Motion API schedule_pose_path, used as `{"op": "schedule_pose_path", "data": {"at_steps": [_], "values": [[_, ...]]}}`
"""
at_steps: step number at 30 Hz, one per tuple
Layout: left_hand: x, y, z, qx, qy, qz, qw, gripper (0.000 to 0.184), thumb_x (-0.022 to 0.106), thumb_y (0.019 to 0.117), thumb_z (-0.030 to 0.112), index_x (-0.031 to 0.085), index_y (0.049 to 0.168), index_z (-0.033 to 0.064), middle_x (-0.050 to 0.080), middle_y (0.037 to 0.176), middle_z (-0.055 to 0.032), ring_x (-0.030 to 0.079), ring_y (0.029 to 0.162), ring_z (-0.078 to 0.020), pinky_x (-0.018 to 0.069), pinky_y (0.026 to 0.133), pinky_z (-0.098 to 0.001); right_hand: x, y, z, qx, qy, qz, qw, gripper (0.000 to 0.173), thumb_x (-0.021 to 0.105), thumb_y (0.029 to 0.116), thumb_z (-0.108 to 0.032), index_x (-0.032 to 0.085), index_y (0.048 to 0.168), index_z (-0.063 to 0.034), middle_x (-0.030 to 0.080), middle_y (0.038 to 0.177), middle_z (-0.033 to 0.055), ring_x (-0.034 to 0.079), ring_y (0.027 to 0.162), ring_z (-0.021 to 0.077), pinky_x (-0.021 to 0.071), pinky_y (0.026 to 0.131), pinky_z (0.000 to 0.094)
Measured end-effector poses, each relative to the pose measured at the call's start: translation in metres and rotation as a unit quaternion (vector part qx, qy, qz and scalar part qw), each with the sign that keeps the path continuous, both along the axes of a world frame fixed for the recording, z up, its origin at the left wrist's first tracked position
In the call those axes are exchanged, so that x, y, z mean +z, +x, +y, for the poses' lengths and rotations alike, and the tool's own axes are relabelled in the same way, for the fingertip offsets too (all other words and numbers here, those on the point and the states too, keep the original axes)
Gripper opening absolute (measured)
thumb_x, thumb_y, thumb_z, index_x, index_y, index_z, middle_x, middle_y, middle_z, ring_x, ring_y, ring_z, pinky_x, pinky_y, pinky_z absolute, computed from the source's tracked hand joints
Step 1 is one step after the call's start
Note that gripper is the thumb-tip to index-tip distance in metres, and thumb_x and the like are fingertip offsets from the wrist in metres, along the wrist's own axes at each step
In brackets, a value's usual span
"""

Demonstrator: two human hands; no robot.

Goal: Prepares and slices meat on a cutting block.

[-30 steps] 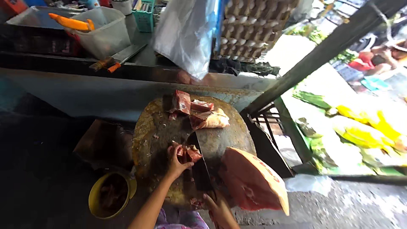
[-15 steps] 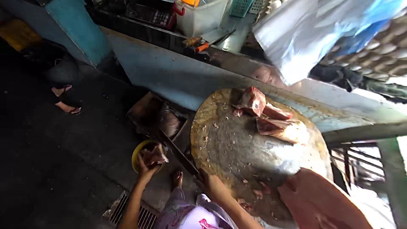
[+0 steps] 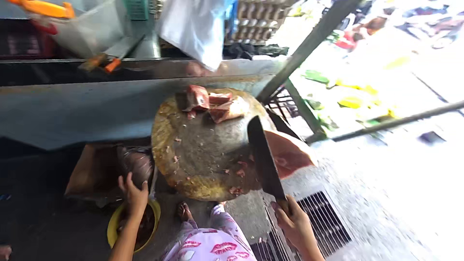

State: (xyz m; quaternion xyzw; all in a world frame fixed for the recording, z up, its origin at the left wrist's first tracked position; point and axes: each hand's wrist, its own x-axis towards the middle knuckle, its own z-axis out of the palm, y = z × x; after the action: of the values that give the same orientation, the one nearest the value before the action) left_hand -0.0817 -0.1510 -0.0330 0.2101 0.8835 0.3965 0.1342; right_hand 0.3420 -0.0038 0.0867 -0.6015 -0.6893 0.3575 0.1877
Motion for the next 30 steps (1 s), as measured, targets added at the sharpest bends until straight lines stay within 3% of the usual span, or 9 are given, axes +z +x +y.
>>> {"op": "schedule_pose_path", "data": {"at_steps": [3,6,12,15,18,20,24,26,30], "values": [[0.012,0.038,0.079,-0.194,0.041,0.039,0.979,0.054,0.067,0.0934,0.010,0.052,0.143,-0.0063,0.025,0.162,-0.0354,0.030,0.148,-0.0518,0.0325,0.119,-0.0601,0.005,0.043,-0.041,-0.127,-0.006,0.063,0.990,0.040,0.061,0.0932,-0.026,0.058,0.121,0.0033,0.058,0.068,0.0008,0.056,0.050,0.0075,0.0527,0.049,0.0287],[0.017,0.089,0.136,-0.347,0.066,0.064,0.933,0.048,0.067,0.0930,0.013,0.059,0.139,-0.0009,0.033,0.160,-0.0309,0.035,0.147,-0.0488,0.0326,0.119,-0.0598,0.006,0.071,-0.076,-0.220,-0.014,0.124,0.968,0.031,0.059,0.0956,-0.021,0.054,0.115,0.0030,0.057,0.064,-0.0045,0.057,0.048,0.0040,0.0541,0.048,0.0240],[0.060,0.166,0.215,-0.452,0.100,0.068,0.884,0.050,0.072,0.0914,0.019,0.061,0.136,-0.0003,0.040,0.156,-0.0295,0.038,0.145,-0.0476,0.0317,0.120,-0.0538,-0.005,0.110,-0.101,-0.283,-0.011,0.142,0.949,0.031,0.059,0.0969,-0.019,0.054,0.117,0.0049,0.057,0.065,-0.0035,0.056,0.048,0.0042,0.0537,0.049,0.0241],[0.085,0.189,0.252,-0.489,0.103,0.079,0.863,0.057,0.074,0.0914,0.025,0.059,0.139,-0.0017,0.042,0.155,-0.0301,0.037,0.145,-0.0488,0.0290,0.121,-0.0559,-0.013,0.121,-0.092,-0.309,-0.034,0.166,0.936,0.030,0.059,0.0961,-0.020,0.055,0.115,0.0027,0.057,0.062,-0.0034,0.057,0.047,0.0053,0.0537,0.047,0.0240],[0.119,0.215,0.289,-0.547,0.074,0.094,0.828,0.071,0.077,0.0901,0.036,0.052,0.147,0.0004,0.041,0.157,-0.0259,0.032,0.149,-0.0445,0.0260,0.123,-0.0561,-0.023,0.139,-0.075,-0.303,-0.091,0.187,0.930,0.029,0.060,0.0971,-0.020,0.056,0.116,0.0016,0.056,0.063,-0.0011,0.057,0.047,0.0072,0.0534,0.047,0.0256],[0.141,0.241,0.309,-0.612,0.042,0.124,0.780,0.082,0.078,0.0889,0.042,0.044,0.152,0.0019,0.039,0.159,-0.0238,0.029,0.151,-0.0440,0.0250,0.123,-0.0590,-0.034,0.154,-0.062,-0.282,-0.134,0.190,0.931,0.032,0.060,0.0982,-0.022,0.055,0.120,0.0018,0.056,0.064,0.0007,0.056,0.048,0.0087,0.0530,0.048,0.0269],[0.166,0.309,0.333,-0.692,-0.067,0.200,0.690,0.087,0.073,0.0873,0.058,0.045,0.155,0.0112,0.043,0.158,-0.0199,0.026,0.152,-0.0455,0.0157,0.122,-0.0671,-0.058,0.179,-0.031,-0.213,-0.202,0.151,0.944,0.035,0.062,0.1015,-0.021,0.056,0.127,0.0016,0.060,0.071,0.0077,0.057,0.053,0.0155,0.0534,0.054,0.0346],[0.173,0.336,0.341,-0.678,-0.180,0.218,0.678,0.089,0.067,0.0875,0.066,0.041,0.158,0.0179,0.037,0.162,-0.0205,0.020,0.153,-0.0481,0.0105,0.119,-0.0727,-0.067,0.187,-0.013,-0.169,-0.228,0.110,0.953,0.039,0.063,0.1025,-0.023,0.056,0.133,0.0011,0.064,0.078,0.0141,0.062,0.059,0.0224,0.0556,0.061,0.0421],[0.177,0.353,0.352,-0.601,-0.287,0.257,0.700,0.092,0.057,0.0888,0.073,0.038,0.160,0.0176,0.037,0.160,-0.0235,0.035,0.146,-0.0469,0.0263,0.114,-0.0688,-0.082,0.198,0.019,-0.083,-0.261,0.057,0.960,0.047,0.063,0.1030,-0.030,0.055,0.139,-0.0010,0.069,0.094,0.0221,0.069,0.074,0.0322,0.0570,0.075,0.0517]]}}
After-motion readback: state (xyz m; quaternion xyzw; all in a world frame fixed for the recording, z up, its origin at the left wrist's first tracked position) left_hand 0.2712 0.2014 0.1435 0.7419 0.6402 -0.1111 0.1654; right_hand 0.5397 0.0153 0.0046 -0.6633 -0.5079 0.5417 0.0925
